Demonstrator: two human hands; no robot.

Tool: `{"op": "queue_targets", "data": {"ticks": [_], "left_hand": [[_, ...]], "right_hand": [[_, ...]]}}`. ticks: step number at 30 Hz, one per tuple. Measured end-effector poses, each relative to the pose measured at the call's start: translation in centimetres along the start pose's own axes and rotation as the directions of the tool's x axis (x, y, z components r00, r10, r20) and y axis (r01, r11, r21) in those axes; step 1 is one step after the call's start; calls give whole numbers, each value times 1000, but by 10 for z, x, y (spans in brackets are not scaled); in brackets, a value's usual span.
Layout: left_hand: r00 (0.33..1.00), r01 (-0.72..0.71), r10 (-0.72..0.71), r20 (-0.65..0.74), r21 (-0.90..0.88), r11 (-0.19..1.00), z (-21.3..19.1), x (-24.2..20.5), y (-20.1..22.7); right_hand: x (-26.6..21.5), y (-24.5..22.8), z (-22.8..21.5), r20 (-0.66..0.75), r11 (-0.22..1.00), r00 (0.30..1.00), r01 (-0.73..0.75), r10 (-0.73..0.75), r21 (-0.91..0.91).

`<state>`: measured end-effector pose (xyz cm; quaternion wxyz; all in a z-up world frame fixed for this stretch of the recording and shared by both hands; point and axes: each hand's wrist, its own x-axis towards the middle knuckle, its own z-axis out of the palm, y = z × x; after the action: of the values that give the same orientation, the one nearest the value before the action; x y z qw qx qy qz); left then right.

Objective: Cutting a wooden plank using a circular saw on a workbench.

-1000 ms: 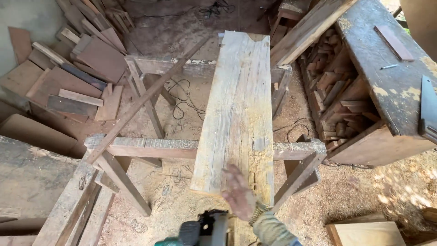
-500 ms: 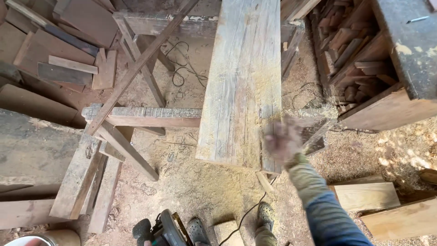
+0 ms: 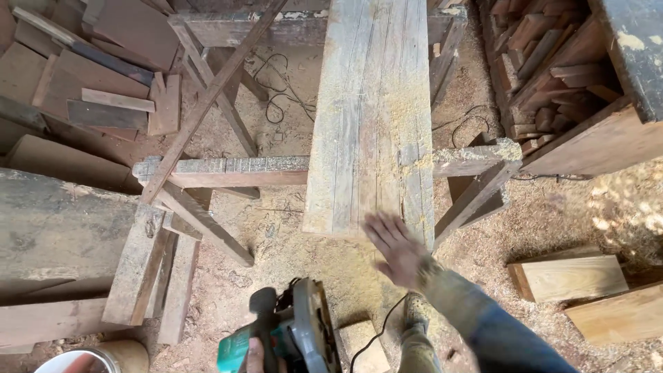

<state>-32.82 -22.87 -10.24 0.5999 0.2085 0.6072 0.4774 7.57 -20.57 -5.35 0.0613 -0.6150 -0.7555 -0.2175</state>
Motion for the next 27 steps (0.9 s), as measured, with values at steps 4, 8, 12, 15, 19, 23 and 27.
{"op": "queue_targets", "data": {"ticks": [4,8,12,15,19,23,27], "left_hand": [[969,-25,-12,245,147,989,29,-53,60],[833,-44,-45,551,146,988,64,-71,106],[887,-81,4,461,147,986,136,-109,134],[869,-99,-54,492,281,954,170,-118,138],[869,-141,-46,492,336,931,181,-117,125],[857,-195,17,515,294,936,173,-113,112],[882,-144,-48,469,365,920,170,-113,107]], "right_hand": [[-163,-27,-14,775,946,625,-183,-98,268],[-268,-28,-7,989,691,139,-710,-48,133],[-223,-20,-49,949,-897,-182,-409,259,166],[-284,-47,23,949,272,-45,-953,312,-135],[-229,-68,-16,622,646,583,-747,523,157],[-153,-102,-95,275,512,791,-575,546,638],[-124,-122,-119,542,438,718,-696,436,569]]}}
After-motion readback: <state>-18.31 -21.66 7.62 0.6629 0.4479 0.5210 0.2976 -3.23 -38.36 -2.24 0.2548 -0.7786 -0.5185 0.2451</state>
